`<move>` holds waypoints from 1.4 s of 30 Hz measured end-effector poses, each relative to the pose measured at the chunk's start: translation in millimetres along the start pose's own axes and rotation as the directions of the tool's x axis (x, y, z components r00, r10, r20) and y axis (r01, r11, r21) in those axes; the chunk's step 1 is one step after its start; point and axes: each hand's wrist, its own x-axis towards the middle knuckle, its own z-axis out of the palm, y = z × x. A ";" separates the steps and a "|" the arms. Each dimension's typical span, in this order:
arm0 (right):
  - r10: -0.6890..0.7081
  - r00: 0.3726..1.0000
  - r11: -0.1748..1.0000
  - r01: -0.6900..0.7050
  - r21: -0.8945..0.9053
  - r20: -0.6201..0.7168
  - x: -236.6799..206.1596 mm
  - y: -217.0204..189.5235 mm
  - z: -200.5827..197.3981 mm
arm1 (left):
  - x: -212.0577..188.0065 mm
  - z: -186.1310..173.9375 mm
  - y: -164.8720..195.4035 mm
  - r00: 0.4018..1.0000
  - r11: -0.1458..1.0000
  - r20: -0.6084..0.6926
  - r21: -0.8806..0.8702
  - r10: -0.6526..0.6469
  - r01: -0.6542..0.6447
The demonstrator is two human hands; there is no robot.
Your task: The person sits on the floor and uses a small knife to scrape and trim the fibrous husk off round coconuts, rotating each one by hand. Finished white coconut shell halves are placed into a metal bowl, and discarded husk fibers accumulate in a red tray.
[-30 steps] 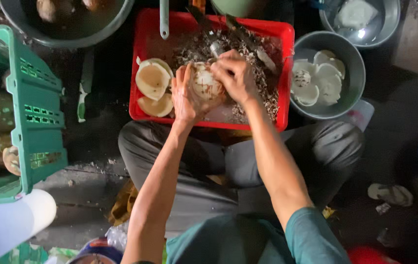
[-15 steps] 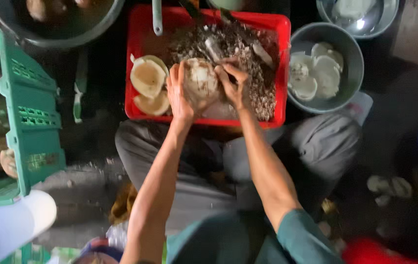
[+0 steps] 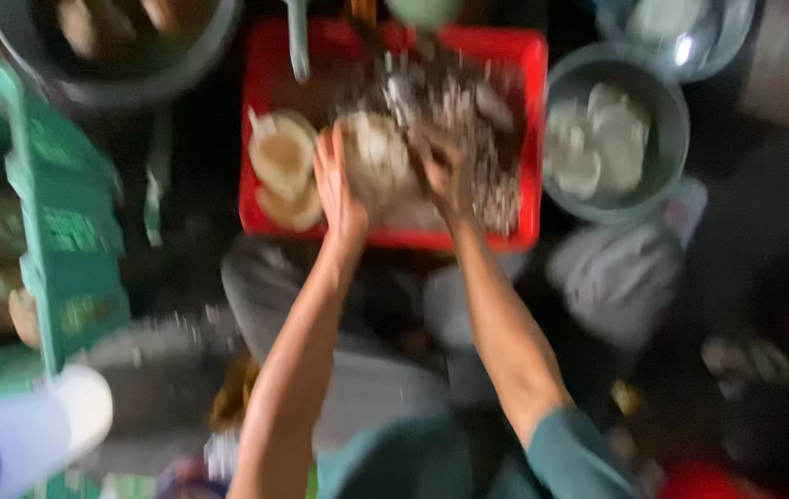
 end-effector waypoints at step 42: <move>-0.190 0.960 0.867 0.263 0.424 -0.206 -38.3 3.8 24.2 | 11.3 -24.4 22.2 0.979 0.991 0.169 0.082 -0.114 0.102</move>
